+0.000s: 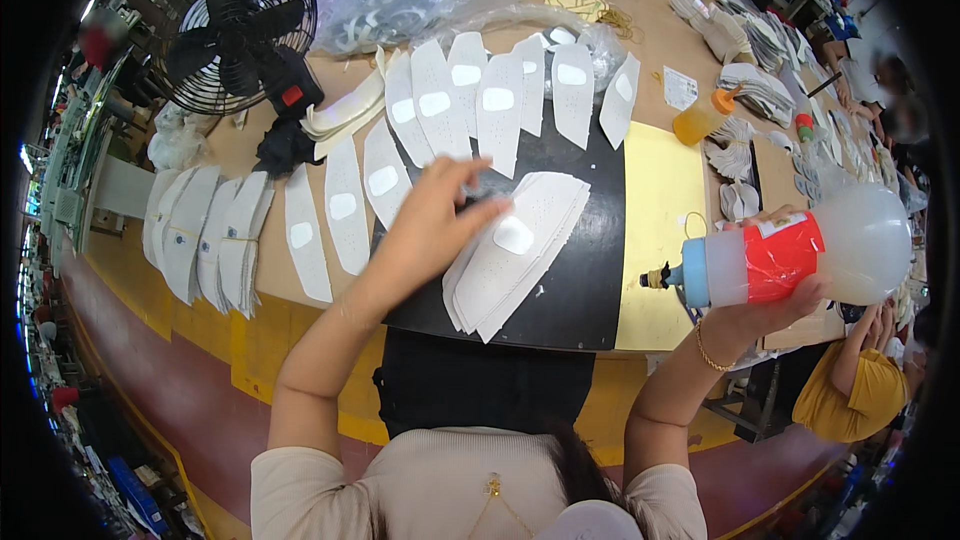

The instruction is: The person applies glue from a squeeze bottle onto white fabric pieces and then presses them onto a black base on the table. The person repeats this process for several pieces, aligning and smoothing each one by hand.

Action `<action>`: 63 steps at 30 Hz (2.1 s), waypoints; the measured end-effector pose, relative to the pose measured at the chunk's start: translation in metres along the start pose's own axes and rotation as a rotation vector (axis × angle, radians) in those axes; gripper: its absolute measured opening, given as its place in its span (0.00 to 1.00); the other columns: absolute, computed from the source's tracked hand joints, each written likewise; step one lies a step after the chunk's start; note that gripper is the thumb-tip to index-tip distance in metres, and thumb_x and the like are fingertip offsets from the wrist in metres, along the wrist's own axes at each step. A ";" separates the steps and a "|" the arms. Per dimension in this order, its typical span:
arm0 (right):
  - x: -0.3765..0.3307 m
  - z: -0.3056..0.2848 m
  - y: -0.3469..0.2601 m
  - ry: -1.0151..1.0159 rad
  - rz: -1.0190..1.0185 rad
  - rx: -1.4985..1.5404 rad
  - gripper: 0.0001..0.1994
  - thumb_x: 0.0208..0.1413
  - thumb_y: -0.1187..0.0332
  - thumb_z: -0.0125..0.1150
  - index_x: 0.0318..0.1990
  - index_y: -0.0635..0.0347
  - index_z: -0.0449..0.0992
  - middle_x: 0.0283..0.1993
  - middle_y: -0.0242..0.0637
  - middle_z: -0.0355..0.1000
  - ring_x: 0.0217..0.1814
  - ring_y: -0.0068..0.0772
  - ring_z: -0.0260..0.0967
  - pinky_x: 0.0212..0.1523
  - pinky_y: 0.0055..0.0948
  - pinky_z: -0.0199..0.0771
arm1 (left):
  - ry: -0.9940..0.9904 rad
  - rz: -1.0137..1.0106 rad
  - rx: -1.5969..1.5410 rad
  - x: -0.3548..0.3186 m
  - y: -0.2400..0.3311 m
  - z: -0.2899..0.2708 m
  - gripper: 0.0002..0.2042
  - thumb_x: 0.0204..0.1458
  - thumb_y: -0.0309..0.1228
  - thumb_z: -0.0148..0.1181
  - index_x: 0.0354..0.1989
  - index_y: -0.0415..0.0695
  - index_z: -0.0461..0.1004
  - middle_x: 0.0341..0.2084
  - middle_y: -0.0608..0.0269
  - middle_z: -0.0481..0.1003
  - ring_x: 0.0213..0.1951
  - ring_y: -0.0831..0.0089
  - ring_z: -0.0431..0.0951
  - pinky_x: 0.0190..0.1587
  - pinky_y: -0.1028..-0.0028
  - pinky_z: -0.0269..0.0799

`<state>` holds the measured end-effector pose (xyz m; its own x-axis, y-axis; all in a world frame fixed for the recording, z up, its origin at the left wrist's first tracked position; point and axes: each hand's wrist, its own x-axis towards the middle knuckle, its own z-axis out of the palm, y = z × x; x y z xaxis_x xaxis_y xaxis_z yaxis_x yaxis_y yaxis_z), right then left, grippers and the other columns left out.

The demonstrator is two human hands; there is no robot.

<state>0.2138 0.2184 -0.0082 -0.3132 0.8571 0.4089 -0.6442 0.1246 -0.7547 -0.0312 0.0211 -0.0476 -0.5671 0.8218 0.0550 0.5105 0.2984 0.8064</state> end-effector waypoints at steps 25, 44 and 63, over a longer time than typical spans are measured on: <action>-0.014 0.033 0.004 -0.092 -0.017 -0.282 0.40 0.49 0.35 0.54 0.52 0.66 0.61 0.43 0.41 0.67 0.36 0.37 0.74 0.37 0.40 0.80 | -0.478 -0.497 -1.111 -0.033 0.037 0.010 0.20 0.56 0.25 0.53 0.58 0.37 0.60 0.44 0.54 0.73 0.40 0.67 0.79 0.40 0.73 0.76; 0.003 0.094 0.011 -0.442 -0.340 -0.623 0.17 0.38 0.62 0.76 0.36 0.60 0.80 0.36 0.33 0.78 0.35 0.28 0.75 0.37 0.28 0.76 | -0.527 -0.375 -1.063 -0.036 0.047 0.015 0.21 0.55 0.28 0.58 0.56 0.35 0.65 0.41 0.62 0.75 0.40 0.80 0.75 0.43 0.79 0.70; 0.005 0.097 0.006 -0.592 -0.443 -0.875 0.17 0.39 0.62 0.76 0.37 0.58 0.81 0.37 0.32 0.78 0.36 0.26 0.75 0.37 0.25 0.76 | -0.570 -0.383 -1.098 -0.028 0.051 0.006 0.19 0.54 0.24 0.56 0.55 0.34 0.67 0.40 0.62 0.76 0.37 0.81 0.75 0.41 0.79 0.71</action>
<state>0.1414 0.1750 0.0392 -0.6089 0.3104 0.7300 -0.1458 0.8608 -0.4877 0.0148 0.0161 -0.0115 -0.0657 0.9439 -0.3236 -0.5703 0.2305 0.7884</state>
